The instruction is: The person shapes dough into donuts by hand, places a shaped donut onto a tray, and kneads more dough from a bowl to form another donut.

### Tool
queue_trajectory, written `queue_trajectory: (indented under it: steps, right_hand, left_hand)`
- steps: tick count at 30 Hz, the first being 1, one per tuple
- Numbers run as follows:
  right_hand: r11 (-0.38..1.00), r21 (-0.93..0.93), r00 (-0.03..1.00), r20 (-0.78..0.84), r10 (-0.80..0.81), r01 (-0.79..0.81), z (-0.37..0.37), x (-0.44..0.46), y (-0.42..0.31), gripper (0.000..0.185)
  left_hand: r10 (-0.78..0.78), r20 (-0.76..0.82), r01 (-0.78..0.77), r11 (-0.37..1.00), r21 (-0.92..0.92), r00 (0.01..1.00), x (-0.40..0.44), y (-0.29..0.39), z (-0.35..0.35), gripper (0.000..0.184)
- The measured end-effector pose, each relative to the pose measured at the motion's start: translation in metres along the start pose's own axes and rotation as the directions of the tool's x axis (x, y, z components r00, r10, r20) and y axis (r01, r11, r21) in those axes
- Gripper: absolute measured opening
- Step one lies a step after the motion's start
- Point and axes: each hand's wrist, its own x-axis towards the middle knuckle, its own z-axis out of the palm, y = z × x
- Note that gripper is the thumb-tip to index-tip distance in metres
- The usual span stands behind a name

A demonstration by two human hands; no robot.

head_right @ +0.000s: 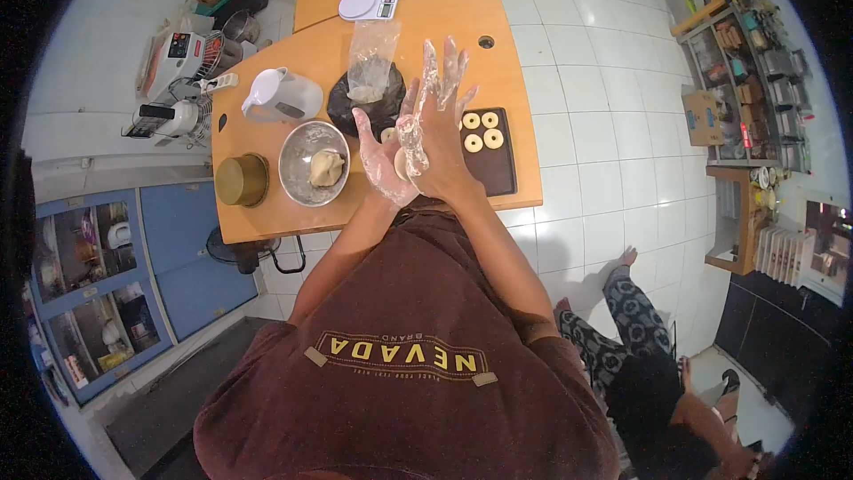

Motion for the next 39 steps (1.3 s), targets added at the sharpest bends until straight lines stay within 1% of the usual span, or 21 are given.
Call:
queue_trajectory:
  steps: [3, 6, 7, 10, 13, 14, 16, 17, 20, 21, 22, 24, 25, 28, 29, 32, 33, 34, 36, 37, 39]
  right_hand:
    - [0.993, -0.095, 0.993, -0.084, -0.081, 0.073, 0.01, 0.008, -0.003, 0.093]
    - [0.961, -0.185, 0.975, -0.038, -0.217, 0.207, 0.023, 0.007, 0.001, 0.084]
    - [0.971, -0.138, 0.979, -0.039, -0.201, 0.194, 0.022, 0.005, -0.002, 0.08]
    - [0.963, -0.168, 0.972, -0.063, -0.224, 0.211, 0.018, 0.005, -0.007, 0.083]
    - [0.983, 0.168, 0.995, -0.062, 0.083, -0.072, 0.032, 0.007, -0.003, 0.078]
    - [0.902, 0.426, 0.984, -0.123, 0.132, -0.068, 0.029, 0.009, 0.0, 0.075]
    - [0.553, 0.833, 0.945, -0.181, 0.271, 0.001, 0.018, 0.015, 0.003, 0.071]
    - [0.61, 0.79, 0.929, -0.268, 0.254, 0.061, 0.021, 0.019, 0.0, 0.072]
    - [0.885, 0.424, 0.934, -0.355, -0.033, 0.192, 0.033, 0.016, -0.002, 0.064]
    - [0.918, 0.332, 0.935, -0.342, -0.099, 0.218, 0.032, 0.015, -0.002, 0.063]
    - [0.939, 0.237, 0.931, -0.327, -0.164, 0.249, 0.03, 0.015, -0.003, 0.063]
    - [0.949, 0.166, 0.94, -0.263, -0.218, 0.267, 0.022, 0.015, -0.005, 0.064]
    - [0.937, 0.229, 0.93, -0.32, -0.182, 0.262, 0.023, 0.014, -0.01, 0.062]
    - [0.843, 0.456, 0.911, -0.402, -0.091, 0.286, 0.031, 0.028, -0.009, 0.06]
    - [0.701, 0.685, 0.913, -0.389, 0.123, 0.197, 0.029, 0.027, -0.013, 0.048]
    - [0.647, 0.738, 0.891, -0.407, 0.202, 0.19, 0.008, 0.04, -0.014, 0.043]
    - [0.795, 0.599, 0.919, -0.361, 0.16, 0.097, -0.005, 0.035, -0.002, 0.05]
    - [0.886, 0.458, 0.94, -0.329, 0.092, 0.074, -0.009, 0.029, 0.005, 0.056]
    - [0.989, 0.135, 0.974, -0.225, -0.032, 0.063, -0.012, 0.015, 0.016, 0.069]
    - [0.959, 0.274, 0.995, -0.06, 0.085, -0.066, -0.012, 0.004, 0.017, 0.092]
    - [0.959, 0.246, 0.99, 0.021, 0.143, -0.144, 0.001, -0.011, 0.02, 0.097]
  left_hand:
    - [-0.039, -0.079, 0.036, 0.999, -0.033, 0.996, -0.003, -0.011, -0.01, 0.111]
    - [-0.054, -0.133, 0.045, 0.996, -0.071, 0.99, -0.003, -0.022, -0.02, 0.111]
    - [-0.06, -0.14, 0.049, 0.996, -0.076, 0.988, -0.003, -0.023, -0.023, 0.111]
    - [-0.074, -0.131, 0.061, 0.994, -0.095, 0.989, -0.005, -0.022, -0.034, 0.112]
    - [-0.078, -0.03, 0.073, 0.986, -0.148, 0.996, -0.01, -0.012, -0.026, 0.113]
    - [-0.064, 0.004, 0.063, 0.981, -0.181, 0.998, -0.01, -0.009, -0.018, 0.113]
    - [-0.031, 0.068, 0.047, 0.968, -0.247, 0.997, -0.011, -0.004, -0.002, 0.112]
    - [-0.019, 0.006, 0.02, 0.95, -0.312, 1.0, -0.009, -0.005, -0.008, 0.113]
    - [0.021, -0.071, -0.029, 0.993, -0.112, 0.997, -0.01, -0.008, 0.005, 0.113]
    - [-0.017, -0.135, -0.001, 0.991, -0.131, 0.991, -0.014, -0.012, 0.007, 0.105]
    - [-0.007, -0.128, -0.017, 0.983, -0.183, 0.992, -0.013, -0.013, 0.005, 0.105]
    - [0.017, -0.115, -0.05, 0.957, -0.285, 0.993, -0.009, -0.011, 0.003, 0.106]
    - [0.062, -0.14, -0.09, 0.975, -0.204, 0.988, -0.008, -0.011, 0.011, 0.107]
    - [0.014, -0.122, -0.02, 0.999, -0.044, 0.992, -0.003, -0.004, 0.008, 0.118]
    - [-0.038, -0.063, 0.023, 0.976, -0.219, 0.997, -0.002, -0.001, 0.007, 0.116]
    - [0.07, 0.023, -0.058, 0.945, -0.322, 0.997, 0.004, 0.012, 0.014, 0.112]
    - [0.104, 0.025, -0.096, 0.97, -0.225, 0.994, 0.005, 0.017, 0.007, 0.107]
    - [0.114, 0.044, -0.1, 0.964, -0.246, 0.992, 0.003, 0.024, 0.008, 0.107]
    - [0.144, 0.088, -0.112, 0.95, -0.291, 0.986, 0.001, 0.039, 0.012, 0.107]
    - [0.184, 0.216, -0.069, 0.889, -0.452, 0.959, 0.001, 0.044, 0.008, 0.11]
    - [0.196, 0.131, -0.154, 0.949, -0.275, 0.972, 0.0, 0.044, 0.01, 0.112]
